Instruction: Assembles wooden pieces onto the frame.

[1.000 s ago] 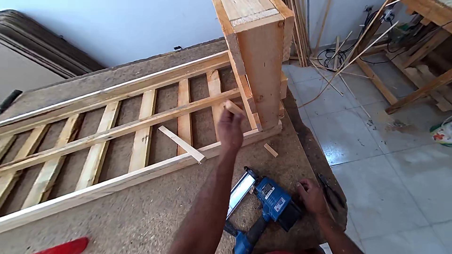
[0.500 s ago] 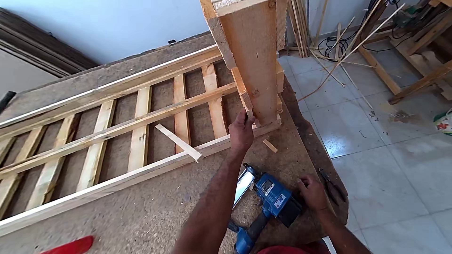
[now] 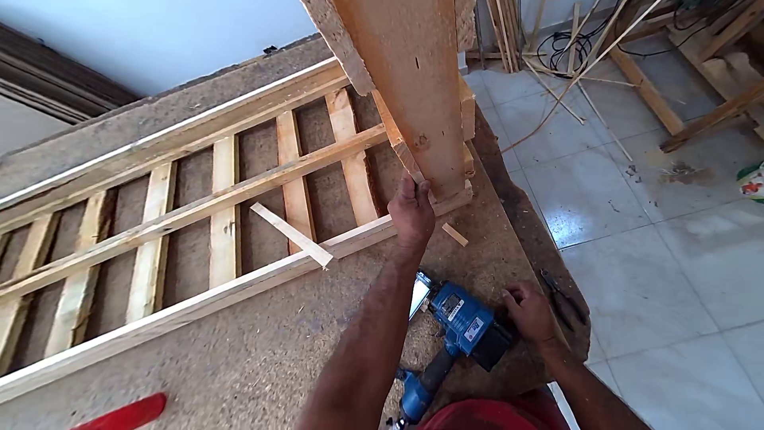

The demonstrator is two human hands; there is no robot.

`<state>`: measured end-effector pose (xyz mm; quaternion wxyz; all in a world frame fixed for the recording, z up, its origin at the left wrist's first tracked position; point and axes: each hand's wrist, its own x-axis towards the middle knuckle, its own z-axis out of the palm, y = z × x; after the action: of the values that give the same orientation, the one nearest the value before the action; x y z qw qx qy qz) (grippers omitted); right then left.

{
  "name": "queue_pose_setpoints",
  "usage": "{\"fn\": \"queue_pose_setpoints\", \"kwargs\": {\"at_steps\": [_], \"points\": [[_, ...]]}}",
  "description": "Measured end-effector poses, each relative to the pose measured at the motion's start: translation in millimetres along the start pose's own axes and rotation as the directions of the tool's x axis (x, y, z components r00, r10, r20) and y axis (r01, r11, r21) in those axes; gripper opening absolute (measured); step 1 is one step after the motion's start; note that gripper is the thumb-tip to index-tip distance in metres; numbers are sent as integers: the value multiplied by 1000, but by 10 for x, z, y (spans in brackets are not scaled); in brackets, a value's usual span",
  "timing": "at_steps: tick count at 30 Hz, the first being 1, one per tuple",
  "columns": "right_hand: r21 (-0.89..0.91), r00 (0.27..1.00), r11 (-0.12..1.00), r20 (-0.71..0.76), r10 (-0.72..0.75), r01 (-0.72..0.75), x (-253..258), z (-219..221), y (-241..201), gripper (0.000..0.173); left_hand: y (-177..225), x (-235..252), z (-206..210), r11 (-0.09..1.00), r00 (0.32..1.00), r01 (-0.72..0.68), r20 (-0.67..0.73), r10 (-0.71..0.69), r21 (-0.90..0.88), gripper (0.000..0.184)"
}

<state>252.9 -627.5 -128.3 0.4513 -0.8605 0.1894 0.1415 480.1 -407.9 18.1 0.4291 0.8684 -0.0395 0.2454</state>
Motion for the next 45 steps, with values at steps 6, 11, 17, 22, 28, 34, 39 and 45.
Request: {"fn": "queue_pose_setpoints", "kwargs": {"at_steps": [6, 11, 17, 22, 28, 34, 39, 45], "points": [[-41, 1000, 999, -5, -28, 27, 3, -1, 16, 40, -26, 40, -46, 999, 999, -39, 31, 38, 15, 24], [-68, 1000, 998, 19, -14, 16, 6, 0, 21, 43, -41, 3, 14, 998, 998, -57, -27, 58, 28, 27], [-76, 1000, 997, 12, -17, 17, 15, -2, 5, 41, -94, 51, -58, 992, 998, -40, 41, 46, -119, 31], [-59, 1000, 998, 5, -19, 19, 14, -10, 23, 38, 171, 191, -322, 935, 992, 119, 88, -94, -335, 35], [-76, 999, 996, -15, -46, 44, 5, -14, 22, 37, 248, 97, -148, 932, 983, 179, 29, -180, -316, 29], [-54, 992, 992, -52, -116, 113, -15, -12, 22, 35, 268, 97, -75, 949, 980, 169, -53, -190, -268, 28], [-61, 990, 990, -52, -129, 125, -12, 13, 38, 38, 219, 104, -22, 946, 982, 78, -141, -127, -314, 23], [-89, 989, 988, -63, -134, 128, -10, 19, 35, 39, 215, 95, 7, 948, 977, 26, -195, -92, -317, 21]]}}
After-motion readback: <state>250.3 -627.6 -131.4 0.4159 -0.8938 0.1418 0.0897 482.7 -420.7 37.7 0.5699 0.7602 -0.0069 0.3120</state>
